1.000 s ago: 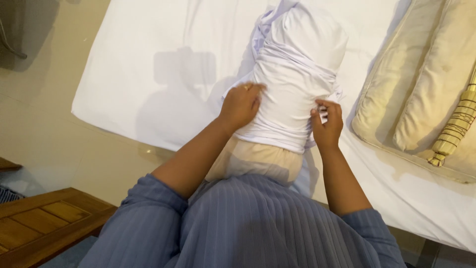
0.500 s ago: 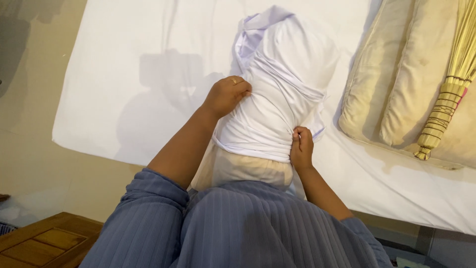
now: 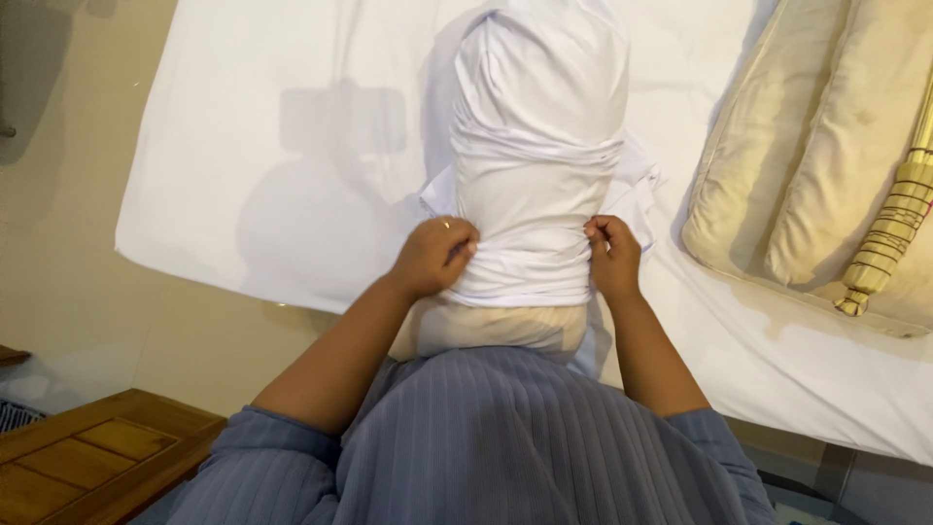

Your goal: The person puts a white pillowcase onto a beige pillow on a bed. They repeatedly pull the fabric over the pillow, smooth the surface, and tuck the edges to fit the case snugly.

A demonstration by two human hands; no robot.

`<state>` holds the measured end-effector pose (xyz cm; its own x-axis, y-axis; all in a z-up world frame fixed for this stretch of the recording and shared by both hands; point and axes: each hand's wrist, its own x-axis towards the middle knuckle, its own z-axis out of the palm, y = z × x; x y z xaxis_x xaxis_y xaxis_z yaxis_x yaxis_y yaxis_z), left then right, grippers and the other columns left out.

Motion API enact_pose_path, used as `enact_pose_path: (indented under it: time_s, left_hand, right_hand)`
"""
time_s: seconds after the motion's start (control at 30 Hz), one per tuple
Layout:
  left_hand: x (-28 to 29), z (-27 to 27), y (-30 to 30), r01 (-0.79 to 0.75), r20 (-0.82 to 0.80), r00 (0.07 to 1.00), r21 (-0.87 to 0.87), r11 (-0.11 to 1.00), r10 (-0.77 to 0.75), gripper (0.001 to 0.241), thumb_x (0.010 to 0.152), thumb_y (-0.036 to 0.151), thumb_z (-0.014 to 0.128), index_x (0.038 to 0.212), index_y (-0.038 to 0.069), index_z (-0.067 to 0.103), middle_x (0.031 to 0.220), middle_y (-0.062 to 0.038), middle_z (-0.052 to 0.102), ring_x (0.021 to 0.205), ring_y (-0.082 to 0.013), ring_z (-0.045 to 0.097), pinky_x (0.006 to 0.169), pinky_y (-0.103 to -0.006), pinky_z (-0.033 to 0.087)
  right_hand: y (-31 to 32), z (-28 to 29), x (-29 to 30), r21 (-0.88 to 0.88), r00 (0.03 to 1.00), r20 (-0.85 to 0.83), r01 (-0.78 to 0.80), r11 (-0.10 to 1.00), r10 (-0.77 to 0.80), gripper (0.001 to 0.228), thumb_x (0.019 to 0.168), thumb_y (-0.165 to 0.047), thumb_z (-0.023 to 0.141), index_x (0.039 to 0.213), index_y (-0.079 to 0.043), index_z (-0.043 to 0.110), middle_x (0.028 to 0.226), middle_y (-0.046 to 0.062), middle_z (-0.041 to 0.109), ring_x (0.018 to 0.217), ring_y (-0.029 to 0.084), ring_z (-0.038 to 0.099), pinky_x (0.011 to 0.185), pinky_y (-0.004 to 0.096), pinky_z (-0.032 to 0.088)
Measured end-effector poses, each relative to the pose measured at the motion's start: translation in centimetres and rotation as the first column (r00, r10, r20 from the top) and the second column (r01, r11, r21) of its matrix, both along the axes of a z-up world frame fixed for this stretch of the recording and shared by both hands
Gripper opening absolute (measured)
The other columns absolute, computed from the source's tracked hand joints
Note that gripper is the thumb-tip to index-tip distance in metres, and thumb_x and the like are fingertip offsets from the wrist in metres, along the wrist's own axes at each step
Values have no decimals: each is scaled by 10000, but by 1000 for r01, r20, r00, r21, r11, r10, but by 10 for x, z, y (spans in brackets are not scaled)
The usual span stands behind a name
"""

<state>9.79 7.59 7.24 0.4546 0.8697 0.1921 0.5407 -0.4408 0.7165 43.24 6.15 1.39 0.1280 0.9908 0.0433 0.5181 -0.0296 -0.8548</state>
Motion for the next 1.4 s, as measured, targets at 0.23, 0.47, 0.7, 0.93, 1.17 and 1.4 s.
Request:
enact_pose_path:
  time_s: [0.23,0.47,0.7,0.93,1.17,1.4]
  left_hand:
    - [-7,-9,25,-79,-130,989,-92,993,67,193,1054,327,524,1053,180,648,905,-29,670,967,-269,675,890,-437,491]
    - [11,-18,35,-276,-183,952,-161,948,246,197,1047,379,554,1098,212,645,971,-6,705,993,-243,700,917,-453,494]
    - [53,29,67,-255,-226,928,193,948,296,323,986,283,665,1308,294,681,1343,-7,620,1211,-268,620,1026,-465,437]
    - [54,-3,105,-178,-66,973,391,903,220,73,979,274,697,1012,219,731,1069,25,687,1160,-224,598,1026,-416,433]
    - [48,7,107,-120,55,993,471,874,107,69,976,262,693,988,195,706,830,9,706,855,-191,726,1020,-379,510]
    - [32,1,61,76,-103,993,161,984,-60,152,1033,257,485,1036,126,561,796,-128,602,810,-370,653,825,-504,522]
  right_hand:
    - [-42,14,0,-23,987,74,-142,990,143,31,1016,-89,661,1018,-98,691,967,102,665,992,324,667,949,459,501]
    - [3,9,-1,74,995,-54,83,994,-79,88,1068,-79,612,1078,-89,699,997,109,699,912,261,664,876,404,517]
    - [52,0,-3,400,985,-102,171,900,-141,141,913,84,780,1020,-3,750,1138,182,699,1083,373,695,920,412,564]
    - [25,6,-5,343,981,95,124,931,-166,73,966,15,734,947,-46,699,946,126,701,968,353,693,893,466,528]
    - [16,-4,9,68,994,99,41,997,-48,170,999,-40,654,1134,-130,604,1076,58,640,842,246,655,763,362,469]
    - [55,26,2,411,994,88,19,912,-60,75,967,-84,795,956,-147,756,1029,42,668,1048,279,662,982,401,497]
